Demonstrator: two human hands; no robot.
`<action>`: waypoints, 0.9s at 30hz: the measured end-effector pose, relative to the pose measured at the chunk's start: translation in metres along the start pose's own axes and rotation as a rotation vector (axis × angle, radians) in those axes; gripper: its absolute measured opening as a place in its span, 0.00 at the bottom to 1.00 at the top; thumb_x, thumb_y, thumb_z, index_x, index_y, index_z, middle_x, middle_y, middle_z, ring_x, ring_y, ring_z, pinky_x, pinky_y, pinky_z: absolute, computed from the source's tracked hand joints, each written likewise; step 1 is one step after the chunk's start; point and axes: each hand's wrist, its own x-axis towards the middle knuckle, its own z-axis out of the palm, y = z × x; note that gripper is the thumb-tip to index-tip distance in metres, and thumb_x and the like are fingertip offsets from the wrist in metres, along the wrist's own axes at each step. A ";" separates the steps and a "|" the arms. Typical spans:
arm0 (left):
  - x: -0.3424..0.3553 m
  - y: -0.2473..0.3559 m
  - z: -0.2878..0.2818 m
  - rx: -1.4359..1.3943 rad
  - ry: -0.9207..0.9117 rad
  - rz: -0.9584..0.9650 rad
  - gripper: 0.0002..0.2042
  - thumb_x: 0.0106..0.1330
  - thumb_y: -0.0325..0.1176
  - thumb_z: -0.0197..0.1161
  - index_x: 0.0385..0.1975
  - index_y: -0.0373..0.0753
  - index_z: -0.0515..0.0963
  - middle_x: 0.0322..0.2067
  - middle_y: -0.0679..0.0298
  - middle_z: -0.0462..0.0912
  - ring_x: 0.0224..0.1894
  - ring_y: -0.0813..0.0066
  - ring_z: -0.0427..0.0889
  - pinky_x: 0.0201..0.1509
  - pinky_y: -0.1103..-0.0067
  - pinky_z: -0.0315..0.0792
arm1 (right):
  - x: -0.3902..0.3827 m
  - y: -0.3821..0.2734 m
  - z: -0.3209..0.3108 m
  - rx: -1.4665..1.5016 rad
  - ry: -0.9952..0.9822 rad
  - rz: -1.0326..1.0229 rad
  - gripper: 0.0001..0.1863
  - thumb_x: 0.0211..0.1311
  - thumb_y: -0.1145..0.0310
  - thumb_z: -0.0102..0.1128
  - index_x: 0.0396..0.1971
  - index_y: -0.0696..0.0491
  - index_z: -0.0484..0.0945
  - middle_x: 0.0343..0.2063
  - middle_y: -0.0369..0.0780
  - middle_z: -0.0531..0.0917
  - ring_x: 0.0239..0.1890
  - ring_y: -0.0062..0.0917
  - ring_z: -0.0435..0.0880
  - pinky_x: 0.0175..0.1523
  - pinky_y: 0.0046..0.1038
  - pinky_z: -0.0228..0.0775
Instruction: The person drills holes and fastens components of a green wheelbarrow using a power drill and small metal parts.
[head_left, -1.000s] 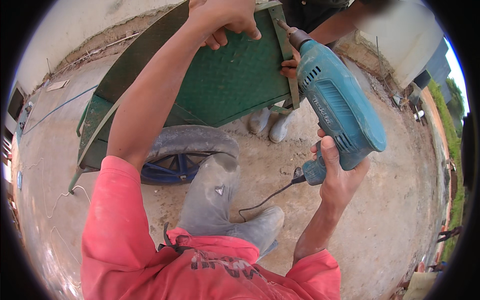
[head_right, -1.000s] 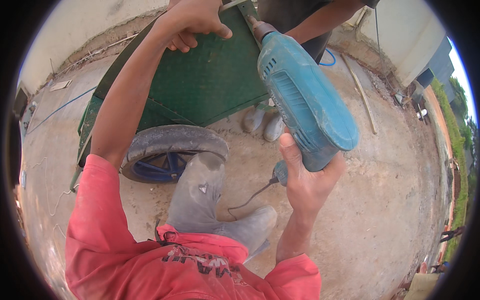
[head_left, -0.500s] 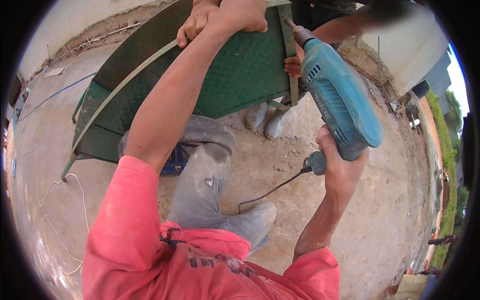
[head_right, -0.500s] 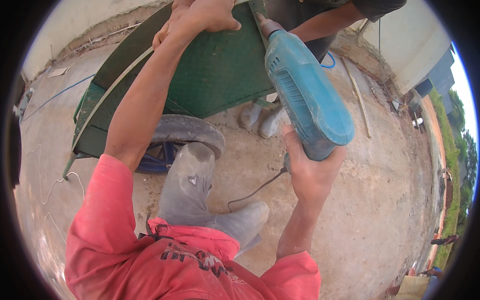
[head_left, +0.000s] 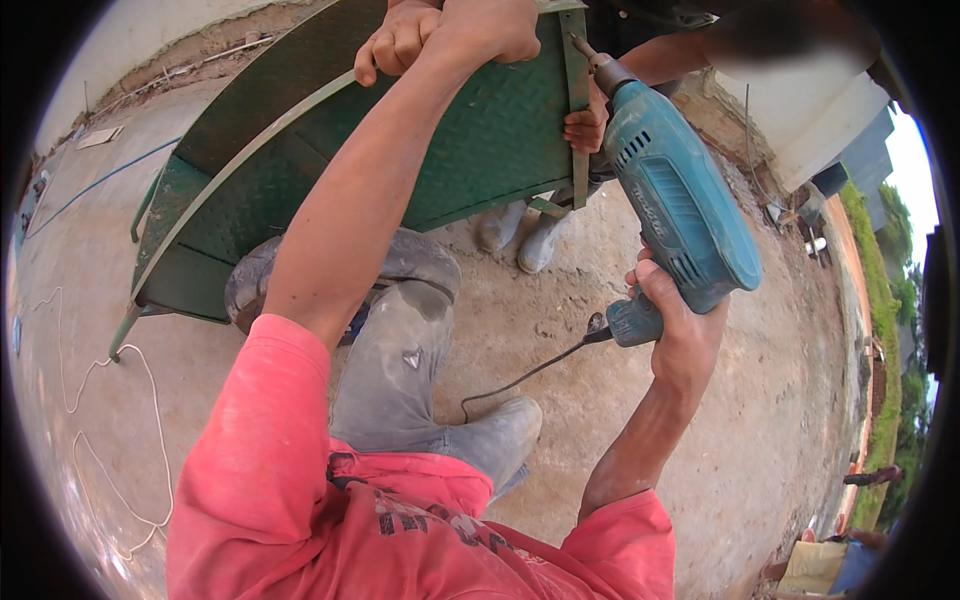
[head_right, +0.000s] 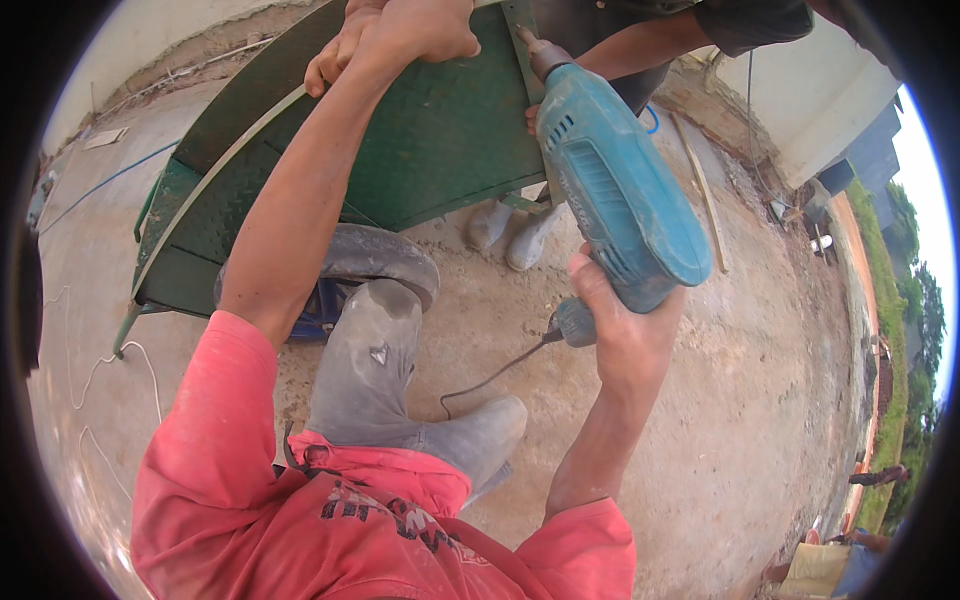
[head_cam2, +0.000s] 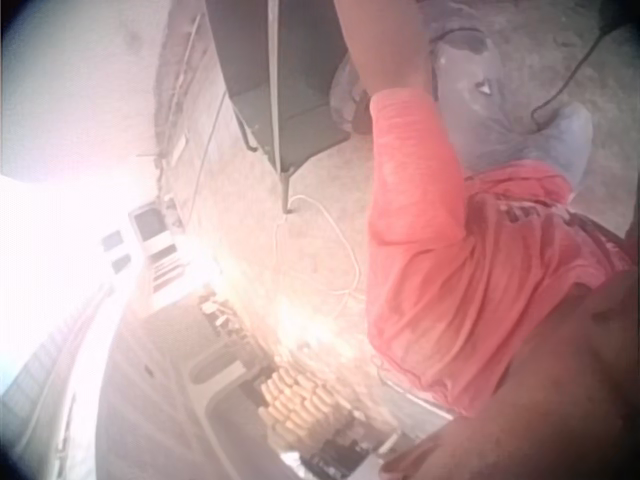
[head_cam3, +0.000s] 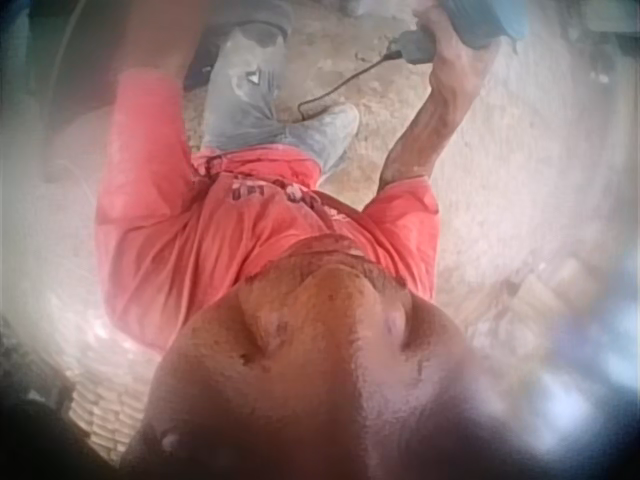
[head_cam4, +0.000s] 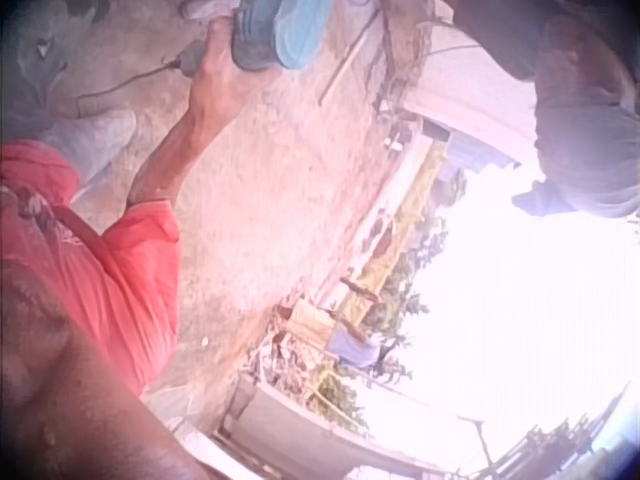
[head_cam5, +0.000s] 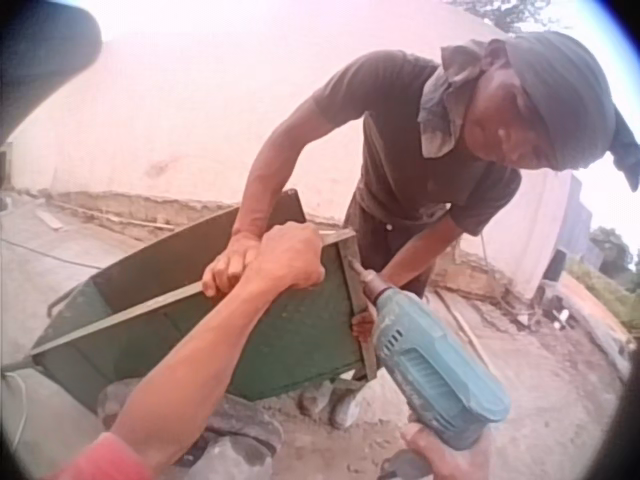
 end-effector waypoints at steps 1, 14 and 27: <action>-0.001 0.000 0.000 -0.011 0.000 0.002 0.13 0.50 0.30 0.66 0.35 0.31 0.87 0.39 0.43 0.87 0.46 0.48 0.88 0.52 0.62 0.82 | 0.000 -0.001 0.001 0.003 0.005 -0.003 0.20 0.56 0.76 0.73 0.48 0.61 0.79 0.36 0.39 0.85 0.36 0.22 0.83 0.43 0.24 0.75; -0.009 0.006 0.011 -0.014 0.142 -0.059 0.10 0.51 0.28 0.66 0.32 0.32 0.88 0.38 0.46 0.89 0.44 0.51 0.89 0.49 0.63 0.83 | -0.008 -0.008 0.013 -0.341 0.195 -0.309 0.23 0.59 0.76 0.73 0.52 0.63 0.73 0.36 0.45 0.86 0.30 0.25 0.86 0.36 0.25 0.78; -0.010 0.007 0.016 -0.044 0.184 -0.075 0.09 0.50 0.27 0.66 0.31 0.33 0.88 0.37 0.46 0.89 0.43 0.51 0.89 0.49 0.63 0.83 | -0.012 -0.014 0.015 -0.384 0.183 -0.283 0.24 0.59 0.79 0.71 0.52 0.64 0.70 0.33 0.44 0.85 0.28 0.24 0.84 0.33 0.26 0.77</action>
